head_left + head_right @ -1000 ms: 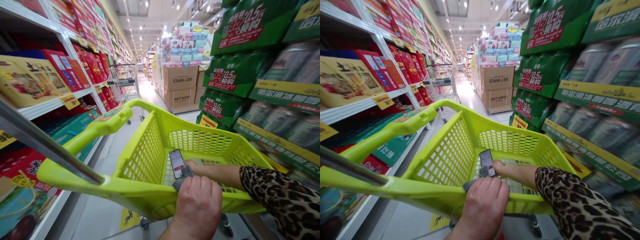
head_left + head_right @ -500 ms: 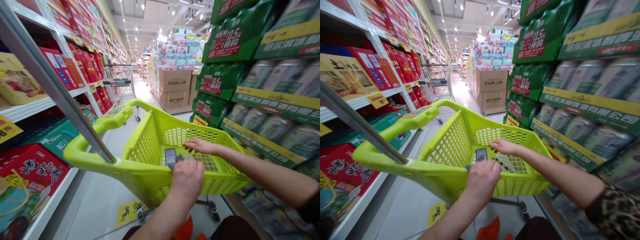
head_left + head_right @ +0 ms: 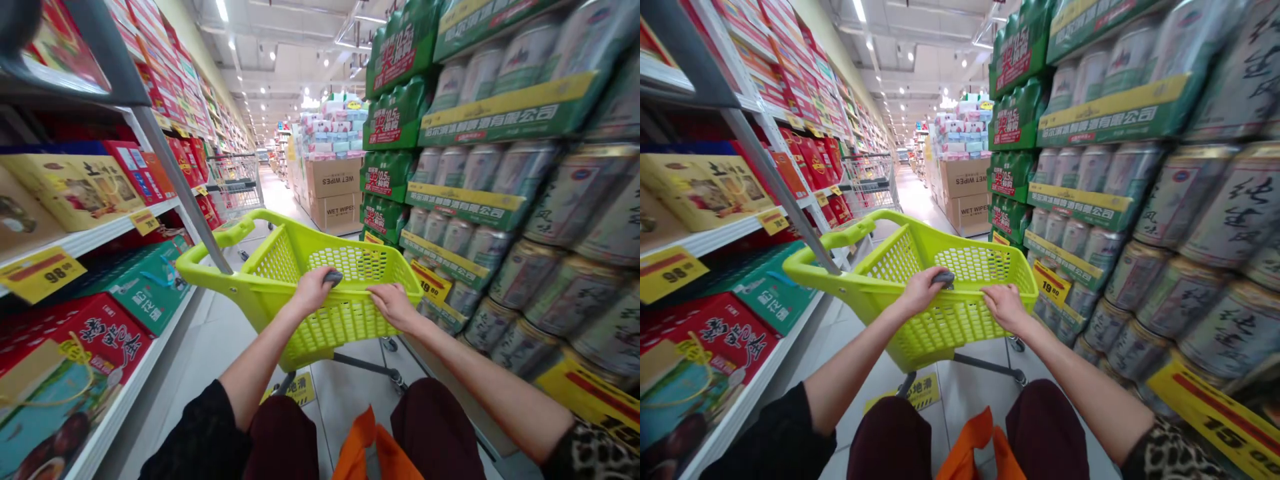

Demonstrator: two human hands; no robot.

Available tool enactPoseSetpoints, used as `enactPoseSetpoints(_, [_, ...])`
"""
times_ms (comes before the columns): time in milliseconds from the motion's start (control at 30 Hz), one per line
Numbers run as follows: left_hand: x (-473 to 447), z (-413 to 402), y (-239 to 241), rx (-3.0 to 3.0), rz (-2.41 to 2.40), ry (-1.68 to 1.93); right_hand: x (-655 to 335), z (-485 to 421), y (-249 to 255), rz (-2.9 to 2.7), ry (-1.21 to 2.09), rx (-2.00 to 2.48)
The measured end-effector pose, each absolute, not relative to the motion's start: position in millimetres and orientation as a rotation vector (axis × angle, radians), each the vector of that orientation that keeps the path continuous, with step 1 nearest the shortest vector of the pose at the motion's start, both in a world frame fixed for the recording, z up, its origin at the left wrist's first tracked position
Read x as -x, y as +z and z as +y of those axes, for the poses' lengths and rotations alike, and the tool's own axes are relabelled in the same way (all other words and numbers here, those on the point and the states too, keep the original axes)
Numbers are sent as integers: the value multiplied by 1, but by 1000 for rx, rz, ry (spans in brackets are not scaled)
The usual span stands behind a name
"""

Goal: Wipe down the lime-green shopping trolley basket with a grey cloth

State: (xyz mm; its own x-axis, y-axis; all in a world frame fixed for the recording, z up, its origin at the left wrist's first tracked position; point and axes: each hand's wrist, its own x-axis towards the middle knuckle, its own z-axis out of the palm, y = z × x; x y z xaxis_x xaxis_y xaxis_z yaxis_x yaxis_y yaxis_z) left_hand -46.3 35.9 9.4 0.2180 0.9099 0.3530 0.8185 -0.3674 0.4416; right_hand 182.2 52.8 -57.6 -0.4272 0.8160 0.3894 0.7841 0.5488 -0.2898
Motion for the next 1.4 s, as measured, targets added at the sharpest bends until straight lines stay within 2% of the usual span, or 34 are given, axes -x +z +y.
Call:
enactPoseSetpoints(100, [36, 33, 1, -2244, 1651, 1014, -161, 49, -43, -2180, 194, 1280])
enactPoseSetpoints(200, [26, 35, -2, -2202, 1586, 1087, -121, 48, -28, -2100, 352, 1033])
enactPoseSetpoints(367, [49, 27, 14, -2411, 1640, 850, -79, 57, -19, -1862, 452, 1116])
enactPoseSetpoints(567, [98, 3, 5, -2728, 2143, 600, -88, 59, -26, -1664, 200, 1067])
enactPoseSetpoints(767, [99, 10, -9, -2858, 2150, 563, -52, 36, -49, -2079, -56, 978])
enactPoseSetpoints(967, [105, 17, -9, -2868, 2110, 640, -56, 38, -61, -2120, -292, 1054])
enactPoseSetpoints(1400, [104, 21, -16, -2928, 2082, 735, -120, 46, -78, -2030, -430, 1222])
